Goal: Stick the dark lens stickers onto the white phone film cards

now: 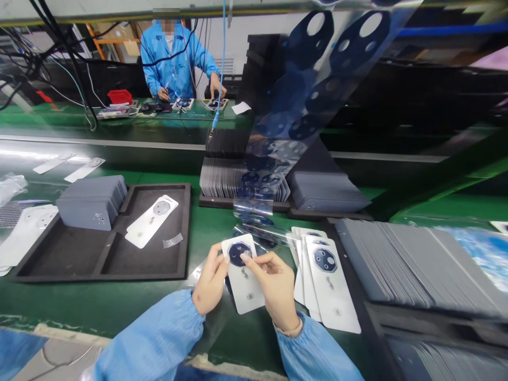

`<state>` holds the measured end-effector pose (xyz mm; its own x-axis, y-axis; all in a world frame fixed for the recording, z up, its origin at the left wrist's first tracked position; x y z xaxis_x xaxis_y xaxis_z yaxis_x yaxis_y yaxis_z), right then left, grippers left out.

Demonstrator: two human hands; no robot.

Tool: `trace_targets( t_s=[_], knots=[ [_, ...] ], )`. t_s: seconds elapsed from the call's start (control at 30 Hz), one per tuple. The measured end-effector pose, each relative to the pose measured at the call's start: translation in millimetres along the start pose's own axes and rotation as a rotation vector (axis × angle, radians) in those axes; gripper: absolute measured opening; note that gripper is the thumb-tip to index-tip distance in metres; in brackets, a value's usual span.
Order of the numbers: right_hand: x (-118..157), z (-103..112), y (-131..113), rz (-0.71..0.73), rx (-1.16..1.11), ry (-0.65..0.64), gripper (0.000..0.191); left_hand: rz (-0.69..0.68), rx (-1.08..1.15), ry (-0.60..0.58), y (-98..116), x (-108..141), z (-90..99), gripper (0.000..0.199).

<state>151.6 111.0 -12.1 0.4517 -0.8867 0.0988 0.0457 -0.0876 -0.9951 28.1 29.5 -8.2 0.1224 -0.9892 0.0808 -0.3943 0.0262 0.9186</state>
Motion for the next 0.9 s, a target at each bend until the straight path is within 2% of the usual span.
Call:
trace_targets(
  t_s=[0.23,0.9],
  knots=[
    [1.9,-1.5,-5.2,0.046,0.022,0.023,0.034,-0.006,-0.039,0.001,0.1,0.5,-0.3,0.037],
    [4.3,-4.3,-8.3,0.045,-0.001,0.036,0.035,-0.014,-0.058,0.012,4.1,1.2,-0.2,0.035]
  ],
)
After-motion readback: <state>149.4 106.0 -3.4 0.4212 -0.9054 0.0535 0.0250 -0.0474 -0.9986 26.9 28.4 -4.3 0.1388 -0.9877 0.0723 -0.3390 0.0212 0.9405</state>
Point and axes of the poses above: each hand's wrist, its own x-axis away from the middle knuckle, its own z-axis out of the back of the hand, y = z × x, the point moved 7 cm from there along -x, towards the middle knuckle, and after that the axes turned 15 degrees about -y, right-handed, at the moved point
